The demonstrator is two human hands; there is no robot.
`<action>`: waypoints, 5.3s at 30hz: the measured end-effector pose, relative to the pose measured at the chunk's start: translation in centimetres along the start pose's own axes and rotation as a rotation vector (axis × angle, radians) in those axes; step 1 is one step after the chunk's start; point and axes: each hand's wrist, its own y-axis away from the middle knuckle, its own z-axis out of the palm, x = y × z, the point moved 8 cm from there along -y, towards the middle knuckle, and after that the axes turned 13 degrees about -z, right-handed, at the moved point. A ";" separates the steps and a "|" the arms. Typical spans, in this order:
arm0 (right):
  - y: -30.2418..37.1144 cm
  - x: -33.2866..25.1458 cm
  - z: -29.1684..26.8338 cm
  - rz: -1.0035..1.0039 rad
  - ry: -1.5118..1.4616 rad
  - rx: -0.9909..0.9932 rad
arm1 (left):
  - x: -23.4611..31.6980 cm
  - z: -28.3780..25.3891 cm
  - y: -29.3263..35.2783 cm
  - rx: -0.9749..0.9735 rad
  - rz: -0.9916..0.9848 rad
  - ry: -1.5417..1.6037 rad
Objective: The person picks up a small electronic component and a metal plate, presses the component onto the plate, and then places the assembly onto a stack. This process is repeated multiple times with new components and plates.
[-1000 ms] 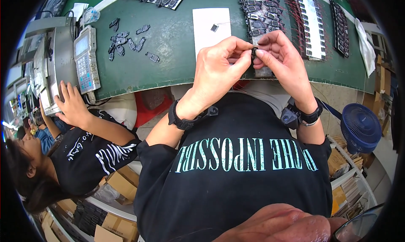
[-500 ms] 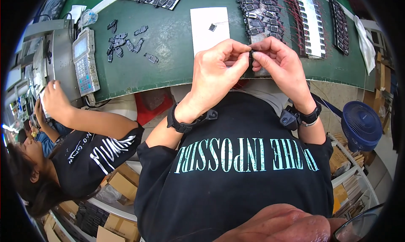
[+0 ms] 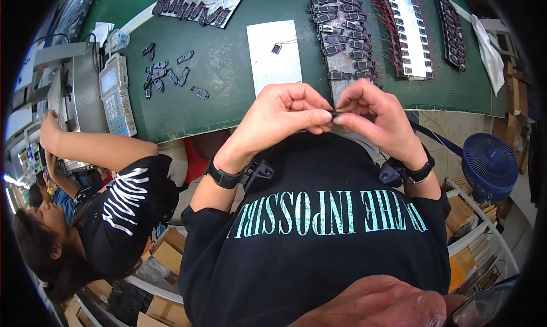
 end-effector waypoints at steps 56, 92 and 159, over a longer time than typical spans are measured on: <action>-6.8 -4.7 -2.5 -0.628 0.947 -0.019 | 6.5 -6.0 1.1 1.074 0.580 -1.315; -11.7 -1.5 3.9 -0.283 0.432 -0.148 | 4.4 -8.8 6.5 0.908 0.776 -0.650; -1.0 2.3 -1.6 -0.105 -0.027 0.333 | 0.9 0.4 -1.3 0.289 0.413 -0.245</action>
